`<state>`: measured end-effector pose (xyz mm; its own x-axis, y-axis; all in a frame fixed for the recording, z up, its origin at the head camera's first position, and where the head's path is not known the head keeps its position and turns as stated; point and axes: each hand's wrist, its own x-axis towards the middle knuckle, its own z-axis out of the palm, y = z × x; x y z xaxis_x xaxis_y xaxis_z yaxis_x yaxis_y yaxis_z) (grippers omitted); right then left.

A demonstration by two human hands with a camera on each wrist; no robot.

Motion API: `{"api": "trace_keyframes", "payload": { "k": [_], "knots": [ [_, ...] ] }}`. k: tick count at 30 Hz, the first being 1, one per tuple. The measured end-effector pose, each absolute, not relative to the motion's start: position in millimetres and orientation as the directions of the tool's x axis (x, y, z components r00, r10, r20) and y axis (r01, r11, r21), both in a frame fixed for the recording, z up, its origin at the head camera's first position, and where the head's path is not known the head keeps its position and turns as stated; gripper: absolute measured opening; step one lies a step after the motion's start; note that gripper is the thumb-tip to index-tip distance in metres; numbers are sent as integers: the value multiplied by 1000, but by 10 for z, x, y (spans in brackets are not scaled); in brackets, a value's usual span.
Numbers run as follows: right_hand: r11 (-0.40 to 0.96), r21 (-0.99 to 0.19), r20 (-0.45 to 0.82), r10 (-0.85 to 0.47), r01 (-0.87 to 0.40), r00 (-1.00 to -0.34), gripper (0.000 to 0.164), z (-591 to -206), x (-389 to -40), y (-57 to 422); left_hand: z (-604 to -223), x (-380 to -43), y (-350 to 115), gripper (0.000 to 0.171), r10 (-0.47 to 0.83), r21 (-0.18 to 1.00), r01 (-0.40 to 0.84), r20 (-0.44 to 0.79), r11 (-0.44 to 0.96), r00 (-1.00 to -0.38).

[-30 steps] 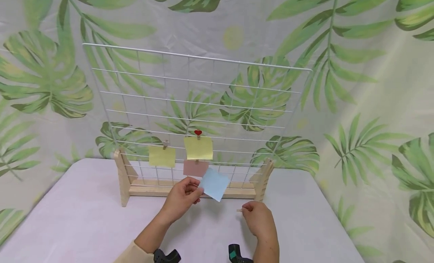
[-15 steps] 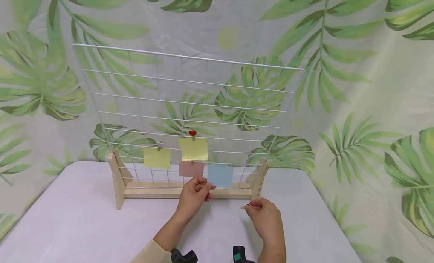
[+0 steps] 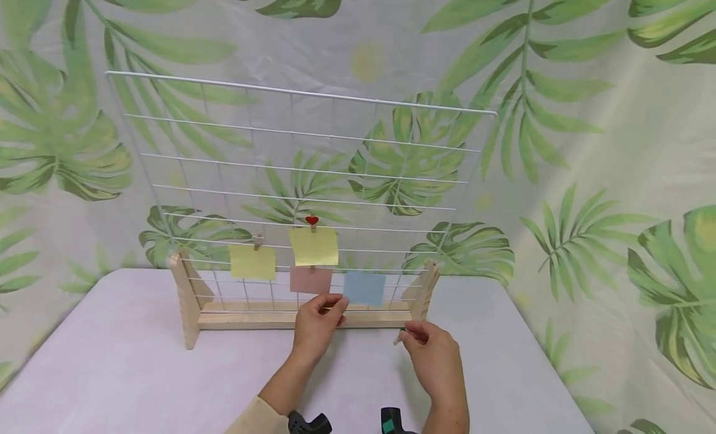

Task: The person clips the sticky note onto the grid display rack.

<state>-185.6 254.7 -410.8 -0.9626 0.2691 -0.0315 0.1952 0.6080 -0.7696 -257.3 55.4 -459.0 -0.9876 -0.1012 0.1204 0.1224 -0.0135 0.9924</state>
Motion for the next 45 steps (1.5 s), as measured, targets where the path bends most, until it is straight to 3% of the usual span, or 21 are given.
{"api": "trace_keyframes", "payload": {
  "k": [10,19,32,45],
  "knots": [
    [625,-756,-18,278,195,-960,24,-4066,-1880,2457,-4573,-2582,514,13,-145,990,140,143,29,-979],
    [691,-721,140,217,50,-966,24,-3904,-1999,2276,-4551,-2588,525,13,-153,990,139,138,7,-978],
    [844,-464,468,-24,-269,-883,19,-3595,-2352,2155,-4594,-2594,554,13,-148,988,156,155,4,-977],
    [884,-226,643,-180,-409,-745,10,-3513,-2507,2094,-4583,-2588,557,12,-157,986,164,160,-10,-975]
  ]
}}
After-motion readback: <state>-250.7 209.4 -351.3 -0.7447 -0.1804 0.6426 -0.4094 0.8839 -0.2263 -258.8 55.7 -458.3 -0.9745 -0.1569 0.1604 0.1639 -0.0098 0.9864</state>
